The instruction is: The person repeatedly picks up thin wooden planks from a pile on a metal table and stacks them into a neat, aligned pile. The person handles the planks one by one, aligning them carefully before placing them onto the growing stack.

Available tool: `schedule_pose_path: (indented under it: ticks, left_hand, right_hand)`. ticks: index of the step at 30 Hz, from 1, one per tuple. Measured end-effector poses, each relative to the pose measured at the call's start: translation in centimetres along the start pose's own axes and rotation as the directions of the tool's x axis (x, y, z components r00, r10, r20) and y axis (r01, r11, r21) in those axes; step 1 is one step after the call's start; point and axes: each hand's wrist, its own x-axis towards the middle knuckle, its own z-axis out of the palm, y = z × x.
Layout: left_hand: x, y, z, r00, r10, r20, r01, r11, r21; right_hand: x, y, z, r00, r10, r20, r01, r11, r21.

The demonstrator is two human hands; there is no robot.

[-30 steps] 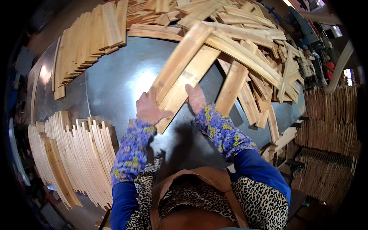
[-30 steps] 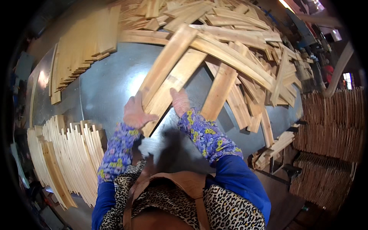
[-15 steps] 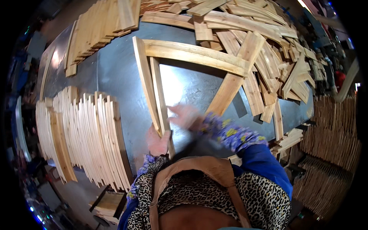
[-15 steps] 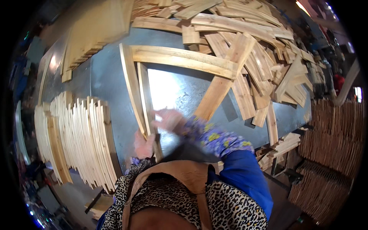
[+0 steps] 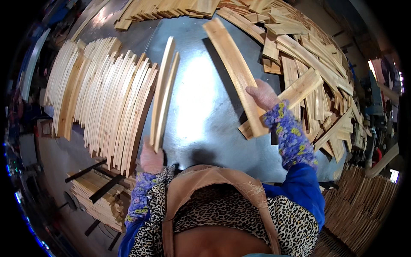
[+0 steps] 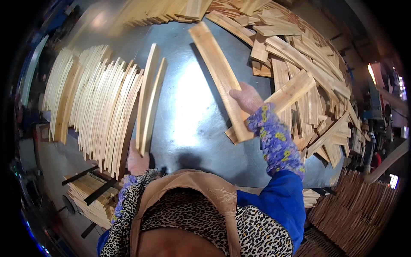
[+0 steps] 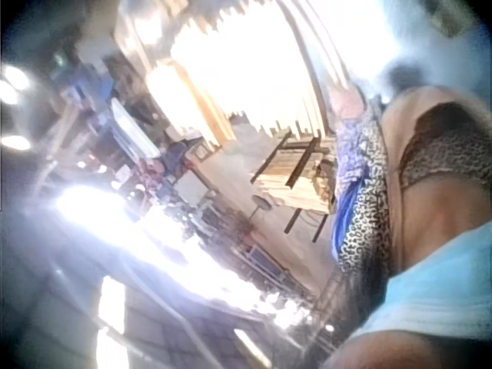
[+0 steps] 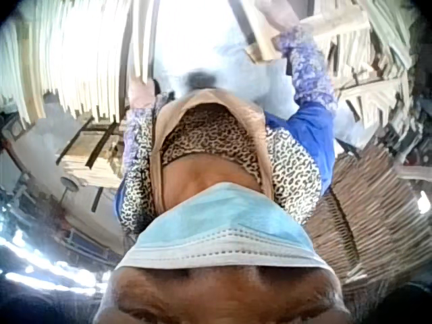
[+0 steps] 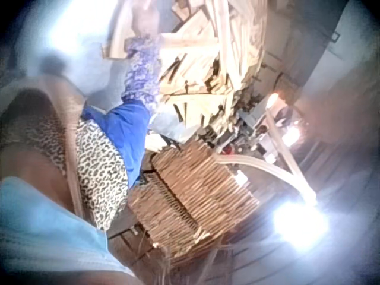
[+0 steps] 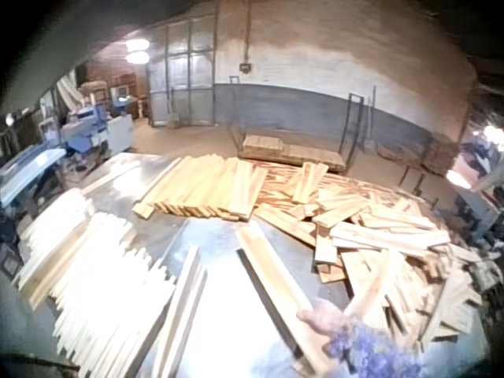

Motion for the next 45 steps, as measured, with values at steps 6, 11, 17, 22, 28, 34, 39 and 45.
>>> schedule_pose_path:
  ticks: [6, 11, 17, 22, 28, 34, 39, 45]
  left_hand:
    - [2.2, -9.1, 4.3, 0.943, 0.299, -0.148, -0.278, 0.949, 0.150]
    - [4.1, -10.3, 4.6, 0.921, 0.358, -0.150, -0.343, 0.932, 0.120]
    - [3.1, -9.5, 1.4, 0.862, 0.450, -0.234, -0.441, 0.893, 0.092]
    - [3.4, -9.7, -1.3, 0.782, 0.534, -0.321, -0.407, 0.828, 0.384]
    - [6.0, -10.7, -1.3, 0.668, 0.636, -0.386, -0.457, 0.761, 0.461]
    - [6.2, -10.2, -1.1, 0.703, 0.602, -0.378, -0.456, 0.790, 0.409]
    - [6.4, -9.7, -1.3, 0.707, 0.607, -0.364, -0.471, 0.787, 0.398]
    - [6.5, -9.1, -1.4, 0.712, 0.609, -0.350, -0.483, 0.786, 0.385]
  right_hand:
    - [-2.4, 2.9, 11.2, 0.926, -0.255, 0.278, -0.244, 0.156, 0.957]
    - [-4.9, 2.3, 18.1, 0.822, -0.440, 0.363, -0.481, -0.195, 0.855]
    - [-3.7, 4.5, 21.7, 0.852, -0.426, 0.304, -0.444, -0.282, 0.850]
    - [-5.2, 2.6, 20.8, 0.928, -0.266, 0.262, -0.309, -0.157, 0.938]
    - [-2.4, 2.1, 19.2, 0.931, 0.360, 0.056, -0.243, 0.499, 0.832]
    - [0.0, 5.3, 20.1, 0.914, 0.297, -0.277, -0.123, 0.852, 0.508]
    - [0.5, 7.2, 21.6, 0.909, 0.323, -0.265, -0.137, 0.830, 0.541]
    - [-0.5, 6.5, 22.6, 0.933, 0.299, -0.201, -0.102, 0.754, 0.650]
